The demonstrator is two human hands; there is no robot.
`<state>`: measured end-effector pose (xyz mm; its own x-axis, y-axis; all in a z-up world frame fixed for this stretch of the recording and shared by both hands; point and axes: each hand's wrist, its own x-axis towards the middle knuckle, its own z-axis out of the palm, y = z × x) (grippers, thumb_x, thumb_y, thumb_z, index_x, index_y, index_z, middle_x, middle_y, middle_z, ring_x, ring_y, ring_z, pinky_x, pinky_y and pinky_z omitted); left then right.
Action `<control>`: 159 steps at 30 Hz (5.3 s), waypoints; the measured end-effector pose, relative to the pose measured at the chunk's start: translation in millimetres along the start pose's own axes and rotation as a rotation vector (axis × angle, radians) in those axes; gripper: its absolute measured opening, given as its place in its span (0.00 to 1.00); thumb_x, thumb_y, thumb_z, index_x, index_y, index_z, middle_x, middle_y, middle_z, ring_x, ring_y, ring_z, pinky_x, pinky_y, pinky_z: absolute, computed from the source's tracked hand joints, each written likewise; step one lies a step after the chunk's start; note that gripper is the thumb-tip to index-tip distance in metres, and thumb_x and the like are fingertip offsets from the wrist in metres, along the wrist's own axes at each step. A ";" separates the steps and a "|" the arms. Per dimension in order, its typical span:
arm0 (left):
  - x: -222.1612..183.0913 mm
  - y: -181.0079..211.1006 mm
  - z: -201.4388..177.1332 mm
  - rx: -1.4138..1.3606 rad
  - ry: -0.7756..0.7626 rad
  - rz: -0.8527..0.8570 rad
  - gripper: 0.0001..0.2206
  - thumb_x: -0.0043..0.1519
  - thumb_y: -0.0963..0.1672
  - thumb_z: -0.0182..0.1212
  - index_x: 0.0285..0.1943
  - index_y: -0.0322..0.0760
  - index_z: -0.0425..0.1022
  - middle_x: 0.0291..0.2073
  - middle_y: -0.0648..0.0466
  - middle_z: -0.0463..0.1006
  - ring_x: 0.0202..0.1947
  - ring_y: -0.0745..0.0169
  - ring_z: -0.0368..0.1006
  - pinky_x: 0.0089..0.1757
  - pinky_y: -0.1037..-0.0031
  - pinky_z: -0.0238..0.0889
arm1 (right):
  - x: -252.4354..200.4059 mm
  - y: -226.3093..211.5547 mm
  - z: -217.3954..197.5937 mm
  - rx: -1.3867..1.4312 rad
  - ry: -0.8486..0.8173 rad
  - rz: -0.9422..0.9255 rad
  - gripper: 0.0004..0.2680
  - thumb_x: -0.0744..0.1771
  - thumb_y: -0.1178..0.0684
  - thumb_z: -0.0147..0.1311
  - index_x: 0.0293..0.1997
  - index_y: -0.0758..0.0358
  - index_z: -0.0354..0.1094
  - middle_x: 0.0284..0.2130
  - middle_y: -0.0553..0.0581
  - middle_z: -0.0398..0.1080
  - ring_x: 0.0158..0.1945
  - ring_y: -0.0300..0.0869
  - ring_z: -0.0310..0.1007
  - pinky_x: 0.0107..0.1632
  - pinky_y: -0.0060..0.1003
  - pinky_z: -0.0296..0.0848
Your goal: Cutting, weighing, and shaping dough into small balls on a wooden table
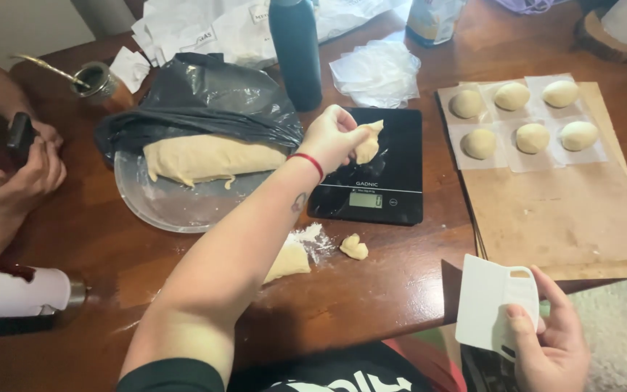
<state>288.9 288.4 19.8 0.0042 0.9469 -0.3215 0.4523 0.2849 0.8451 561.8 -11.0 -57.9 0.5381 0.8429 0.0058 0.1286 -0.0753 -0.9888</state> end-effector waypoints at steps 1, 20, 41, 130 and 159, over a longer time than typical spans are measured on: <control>1.2 0.6 1.3 0.002 -0.001 -0.004 0.10 0.65 0.49 0.65 0.47 0.44 0.71 0.35 0.55 0.80 0.24 0.70 0.74 0.27 0.80 0.70 | 0.7 -4.2 1.9 0.000 -0.001 0.005 0.23 0.72 0.57 0.55 0.81 0.60 0.65 0.41 0.50 0.73 0.42 0.32 0.70 0.47 0.26 0.71; -42.6 -8.0 -25.7 0.144 -0.010 0.344 0.12 0.65 0.53 0.64 0.33 0.49 0.77 0.29 0.65 0.78 0.32 0.74 0.70 0.39 0.75 0.63 | 7.5 -12.4 17.5 -0.011 -0.008 0.005 0.22 0.72 0.59 0.54 0.80 0.65 0.64 0.52 0.59 0.75 0.48 0.37 0.73 0.49 0.31 0.73; -125.3 -126.8 20.2 0.832 0.080 0.753 0.08 0.61 0.49 0.69 0.48 0.52 0.82 0.41 0.58 0.84 0.41 0.45 0.78 0.42 0.53 0.64 | 6.3 -59.3 67.9 -0.250 -0.292 -0.030 0.22 0.70 0.59 0.56 0.77 0.57 0.65 0.56 0.54 0.77 0.38 0.33 0.70 0.42 0.28 0.70; 42.5 -28.2 31.1 0.662 0.390 0.886 0.03 0.60 0.49 0.67 0.40 0.58 0.82 0.41 0.62 0.84 0.47 0.49 0.76 0.45 0.51 0.59 | 15.9 29.8 65.7 0.262 -0.263 -0.069 0.23 0.68 0.55 0.59 0.76 0.60 0.66 0.25 0.45 0.76 0.27 0.27 0.69 0.33 0.21 0.70; 63.4 -52.4 33.0 0.842 0.308 0.635 0.08 0.63 0.49 0.62 0.29 0.64 0.81 0.31 0.68 0.84 0.42 0.51 0.77 0.47 0.52 0.57 | 16.3 17.1 68.1 0.278 -0.355 -0.064 0.23 0.69 0.55 0.57 0.76 0.61 0.64 0.19 0.42 0.68 0.22 0.26 0.64 0.27 0.22 0.66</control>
<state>294.9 328.7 -58.9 0.2815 0.9151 0.2887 0.9110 -0.3494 0.2192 516.0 37.7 -84.9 0.2116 0.9752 0.0643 -0.1022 0.0875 -0.9909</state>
